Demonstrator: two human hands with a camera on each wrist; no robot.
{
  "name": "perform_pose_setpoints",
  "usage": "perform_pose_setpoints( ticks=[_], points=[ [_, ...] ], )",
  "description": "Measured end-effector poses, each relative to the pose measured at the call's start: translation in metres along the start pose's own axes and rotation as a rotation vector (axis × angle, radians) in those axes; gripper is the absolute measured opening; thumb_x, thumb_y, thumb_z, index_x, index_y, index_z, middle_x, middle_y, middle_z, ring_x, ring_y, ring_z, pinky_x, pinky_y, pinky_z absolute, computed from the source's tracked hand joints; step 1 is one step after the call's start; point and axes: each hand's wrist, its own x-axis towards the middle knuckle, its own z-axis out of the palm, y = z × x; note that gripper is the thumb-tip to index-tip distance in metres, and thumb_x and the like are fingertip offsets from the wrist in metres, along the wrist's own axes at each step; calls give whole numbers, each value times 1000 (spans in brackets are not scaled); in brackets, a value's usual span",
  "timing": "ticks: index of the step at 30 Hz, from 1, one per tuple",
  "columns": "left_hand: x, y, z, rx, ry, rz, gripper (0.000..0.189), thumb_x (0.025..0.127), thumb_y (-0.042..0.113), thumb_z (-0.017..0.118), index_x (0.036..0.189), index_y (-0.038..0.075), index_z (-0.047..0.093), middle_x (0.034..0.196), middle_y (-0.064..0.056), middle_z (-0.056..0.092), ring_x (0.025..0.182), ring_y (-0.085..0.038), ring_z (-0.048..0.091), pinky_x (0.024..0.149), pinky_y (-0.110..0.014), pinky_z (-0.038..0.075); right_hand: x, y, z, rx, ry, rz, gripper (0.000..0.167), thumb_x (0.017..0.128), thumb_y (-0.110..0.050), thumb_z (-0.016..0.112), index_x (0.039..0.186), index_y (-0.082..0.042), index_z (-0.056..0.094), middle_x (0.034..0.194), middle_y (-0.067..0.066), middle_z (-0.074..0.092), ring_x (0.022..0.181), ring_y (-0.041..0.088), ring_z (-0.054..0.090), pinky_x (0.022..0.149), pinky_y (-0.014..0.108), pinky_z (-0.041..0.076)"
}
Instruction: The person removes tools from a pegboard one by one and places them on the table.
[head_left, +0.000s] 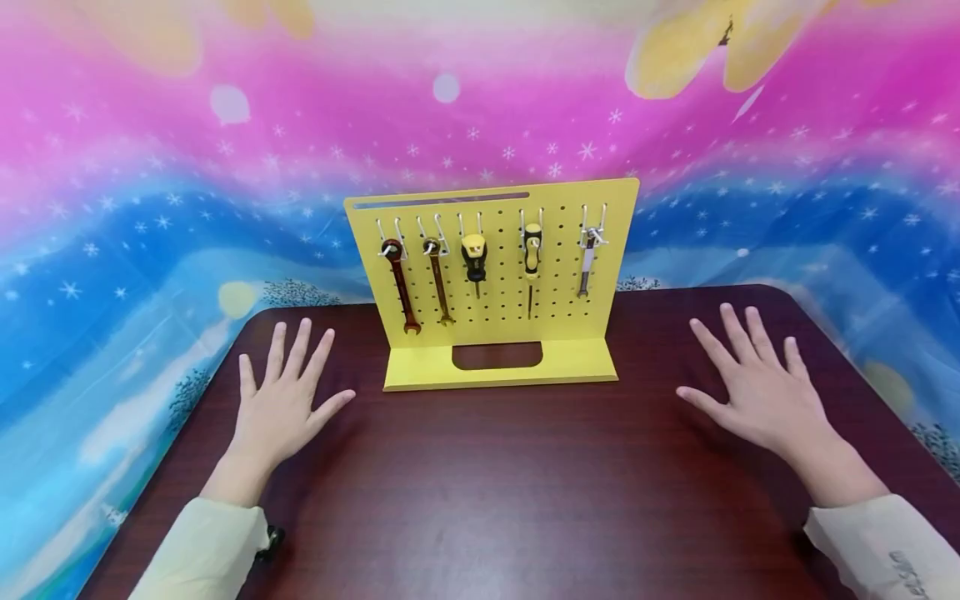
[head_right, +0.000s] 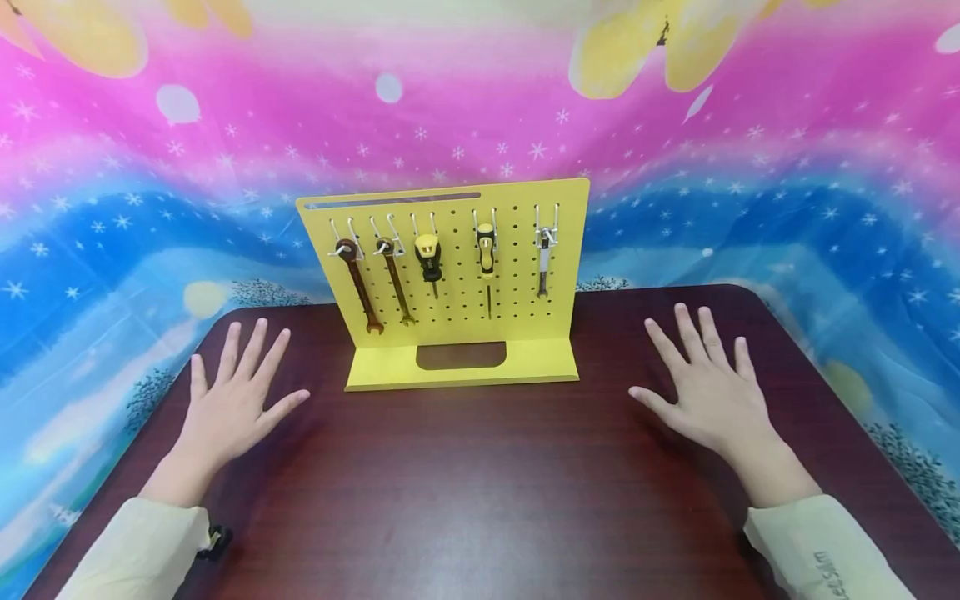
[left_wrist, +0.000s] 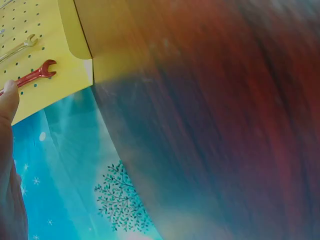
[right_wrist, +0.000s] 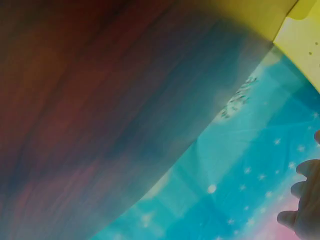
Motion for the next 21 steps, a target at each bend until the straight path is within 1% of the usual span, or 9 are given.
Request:
perform_pose_setpoints(
  ticks=[4, 8, 11, 15, 21],
  points=[
    [5, 3, -2, -22, 15, 24, 90, 92, 62, 54, 161, 26, 7, 169, -8, 0, 155, -30, -17, 115, -75, -2, 7, -16, -1, 37, 5, -28, 93, 90, -66, 56, 161, -29, 8, 168, 12, -2, 154, 30, -18, 115, 74, 3],
    [11, 6, -5, -39, 39, 33, 90, 93, 57, 57, 161, 25, 9, 169, -7, 4, 155, -31, -11, 116, -74, 4, 14, -34, -3, 63, 0, -62, 92, 90, -65, 56, 161, -27, 12, 169, 12, 2, 155, 33, -10, 112, 75, 16],
    [15, 8, -8, -57, 76, 45, 87, 94, 52, 60, 161, 24, 12, 169, -7, 9, 156, -32, -5, 115, -74, 11, 19, -48, -4, 79, 2, -97, 88, 91, -63, 57, 160, -26, 17, 168, 13, 7, 155, 36, 0, 110, 74, 22],
    [21, 10, -13, -90, 142, 73, 81, 94, 45, 62, 159, 19, 21, 166, -9, 20, 156, -32, 6, 113, -73, 21, 26, -67, -1, 107, 11, -144, 83, 92, -59, 59, 158, -22, 26, 166, 16, 17, 153, 40, 12, 110, 73, 28],
    [36, 15, -20, -148, 212, 97, 74, 94, 38, 64, 156, 13, 32, 160, -13, 35, 153, -33, 18, 107, -71, 34, 38, -96, 2, 184, -18, -180, 81, 92, -56, 61, 157, -18, 31, 164, 17, 23, 153, 39, 16, 114, 64, 32]
  ],
)
